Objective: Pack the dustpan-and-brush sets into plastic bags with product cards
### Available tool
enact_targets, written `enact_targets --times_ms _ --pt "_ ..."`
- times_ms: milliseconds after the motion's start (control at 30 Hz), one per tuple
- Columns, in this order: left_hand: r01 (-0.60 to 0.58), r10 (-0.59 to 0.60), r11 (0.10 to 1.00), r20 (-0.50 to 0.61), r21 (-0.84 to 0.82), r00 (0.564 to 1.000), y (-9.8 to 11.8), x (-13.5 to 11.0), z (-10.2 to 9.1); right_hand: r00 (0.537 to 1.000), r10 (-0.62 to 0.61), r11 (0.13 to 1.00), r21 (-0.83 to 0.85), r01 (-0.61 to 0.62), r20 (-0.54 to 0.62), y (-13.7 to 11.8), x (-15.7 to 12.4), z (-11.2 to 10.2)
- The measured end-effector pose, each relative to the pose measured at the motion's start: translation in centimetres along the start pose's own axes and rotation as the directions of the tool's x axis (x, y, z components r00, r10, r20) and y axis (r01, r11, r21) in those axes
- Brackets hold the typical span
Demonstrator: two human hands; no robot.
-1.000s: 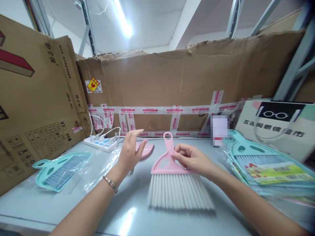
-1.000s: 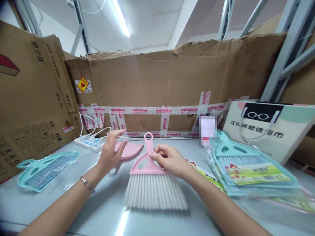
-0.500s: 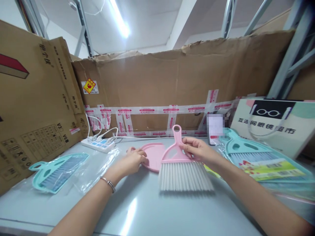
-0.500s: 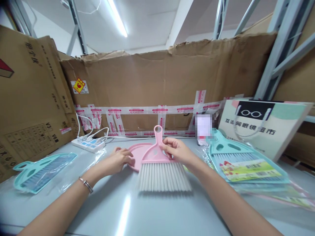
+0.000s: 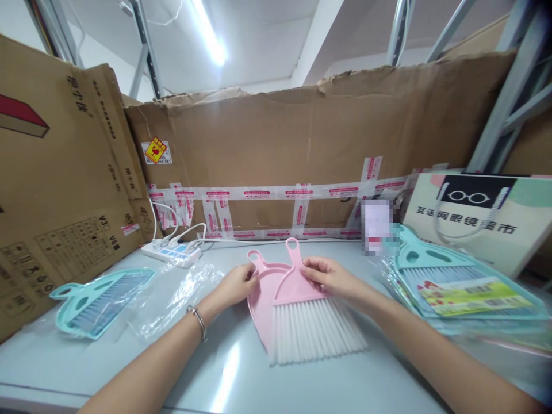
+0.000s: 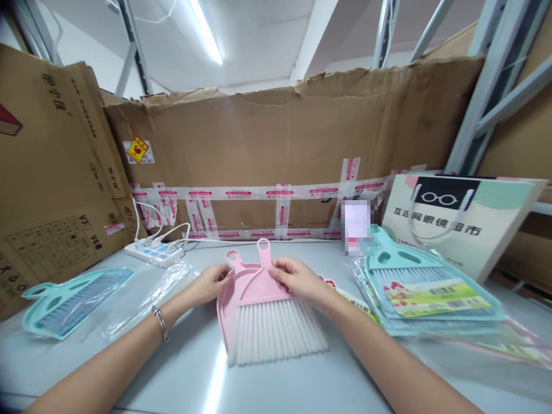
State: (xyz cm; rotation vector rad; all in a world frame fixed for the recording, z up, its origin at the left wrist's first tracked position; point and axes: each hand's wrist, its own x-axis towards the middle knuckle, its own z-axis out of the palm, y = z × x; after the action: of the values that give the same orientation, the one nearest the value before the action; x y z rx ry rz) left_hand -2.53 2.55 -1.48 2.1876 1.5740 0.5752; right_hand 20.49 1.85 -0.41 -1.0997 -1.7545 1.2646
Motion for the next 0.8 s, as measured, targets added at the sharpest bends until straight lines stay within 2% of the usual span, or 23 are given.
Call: enact_targets --times_ms 67,167,267,467,533,600,700,800 --pt "-0.032 0.028 0.972 -0.020 -0.231 0.999 0.9 0.0 0.4 0.983 -0.145 0.986 -0.100 0.133 -0.114 -0.3 -0.2 0.8" --pt "-0.065 0.067 0.796 -0.019 -0.602 0.998 2.7 -0.5 0.7 0.904 -0.336 0.924 -0.280 0.262 -0.263 -0.8 -0.8 1.8" --pt "-0.104 0.095 0.727 -0.051 -0.679 0.994 4.1 -1.2 0.6 0.858 -0.404 0.893 -0.339 0.295 -0.317 -1.2 -1.3 2.3" --pt "-0.162 0.123 0.736 -0.105 -0.657 0.987 4.3 -1.6 0.3 0.777 -0.467 0.866 -0.399 0.303 -0.423 -1.2 -1.4 2.6" --pt "-0.179 0.136 0.747 -0.116 -0.640 0.984 4.2 -1.5 0.1 0.781 -0.465 0.872 -0.371 0.320 -0.417 -1.4 -1.4 2.2" --pt "-0.188 0.131 0.760 -0.136 -0.623 0.982 3.9 -1.4 -0.2 0.817 -0.431 0.894 -0.302 0.330 -0.383 -1.7 -1.4 1.6" --pt "-0.198 0.097 0.773 -0.196 -0.603 0.976 3.4 -1.1 -1.3 0.890 -0.336 0.941 -0.085 0.326 -0.309 -2.1 -1.7 0.6" --pt "-0.222 0.008 0.765 -0.335 -0.605 0.942 2.7 -0.8 -2.9 0.916 -0.299 0.930 0.131 0.342 -0.268 -2.3 -2.1 0.1"
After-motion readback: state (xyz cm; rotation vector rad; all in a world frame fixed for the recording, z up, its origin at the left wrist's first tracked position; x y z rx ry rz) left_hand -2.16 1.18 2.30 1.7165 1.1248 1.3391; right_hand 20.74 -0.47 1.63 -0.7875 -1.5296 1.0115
